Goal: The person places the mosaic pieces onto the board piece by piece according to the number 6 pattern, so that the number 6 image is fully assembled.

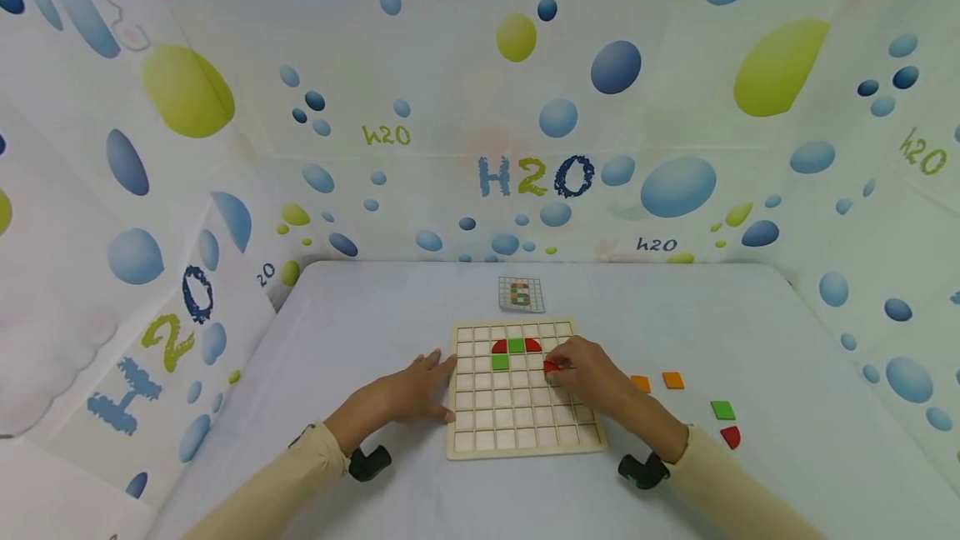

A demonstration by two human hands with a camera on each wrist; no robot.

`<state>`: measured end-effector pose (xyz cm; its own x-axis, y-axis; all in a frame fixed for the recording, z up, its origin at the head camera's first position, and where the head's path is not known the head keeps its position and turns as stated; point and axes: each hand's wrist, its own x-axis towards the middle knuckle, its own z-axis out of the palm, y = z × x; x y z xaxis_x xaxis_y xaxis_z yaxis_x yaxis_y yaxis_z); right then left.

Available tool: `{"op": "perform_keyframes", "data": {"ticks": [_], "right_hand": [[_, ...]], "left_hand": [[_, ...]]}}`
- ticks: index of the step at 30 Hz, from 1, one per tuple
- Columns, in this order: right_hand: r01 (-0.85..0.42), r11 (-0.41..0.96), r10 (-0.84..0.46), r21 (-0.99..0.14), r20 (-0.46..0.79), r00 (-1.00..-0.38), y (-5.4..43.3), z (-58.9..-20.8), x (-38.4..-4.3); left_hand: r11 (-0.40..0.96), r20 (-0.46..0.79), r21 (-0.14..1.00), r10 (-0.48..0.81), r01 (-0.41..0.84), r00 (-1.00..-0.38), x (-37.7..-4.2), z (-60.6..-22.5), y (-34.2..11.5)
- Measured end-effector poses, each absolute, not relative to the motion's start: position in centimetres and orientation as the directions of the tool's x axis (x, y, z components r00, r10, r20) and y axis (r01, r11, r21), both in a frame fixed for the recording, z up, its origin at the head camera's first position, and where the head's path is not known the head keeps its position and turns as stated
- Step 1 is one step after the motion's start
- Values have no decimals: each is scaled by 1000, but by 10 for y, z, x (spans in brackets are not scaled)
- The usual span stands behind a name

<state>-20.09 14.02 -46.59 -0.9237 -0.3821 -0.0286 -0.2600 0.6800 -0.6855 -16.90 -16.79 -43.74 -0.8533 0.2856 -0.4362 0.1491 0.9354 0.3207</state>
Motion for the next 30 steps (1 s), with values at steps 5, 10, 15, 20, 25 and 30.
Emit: {"op": "perform_keyframes", "data": {"ticks": [5, 10, 15, 20, 25, 30], "right_hand": [[-302, 693, -412, -654, -16, -911, 134, -471, -202], [-335, 694, -433, -637, 3, -901, 130, -476, -201], [-325, 695, -424, -642, -1, -906, 127, -476, -199], [-330, 709, -422, -624, 0, -907, 124, -474, -197], [-322, 717, -411, -619, -2, -911, 120, -474, -196], [-345, 711, -426, -613, 15, -905, 118, -474, -194]], "left_hand": [[936, -440, 320, 284, 147, -852, -168, -436, -168], [936, -441, 319, 284, 147, -851, -168, -436, -168], [937, -440, 315, 287, 153, -851, -168, -437, -168], [936, -436, 315, 290, 158, -852, -168, -437, -168], [937, -440, 313, 288, 155, -850, -169, -437, -167], [937, -441, 312, 287, 155, -850, -169, -437, -168]]}}
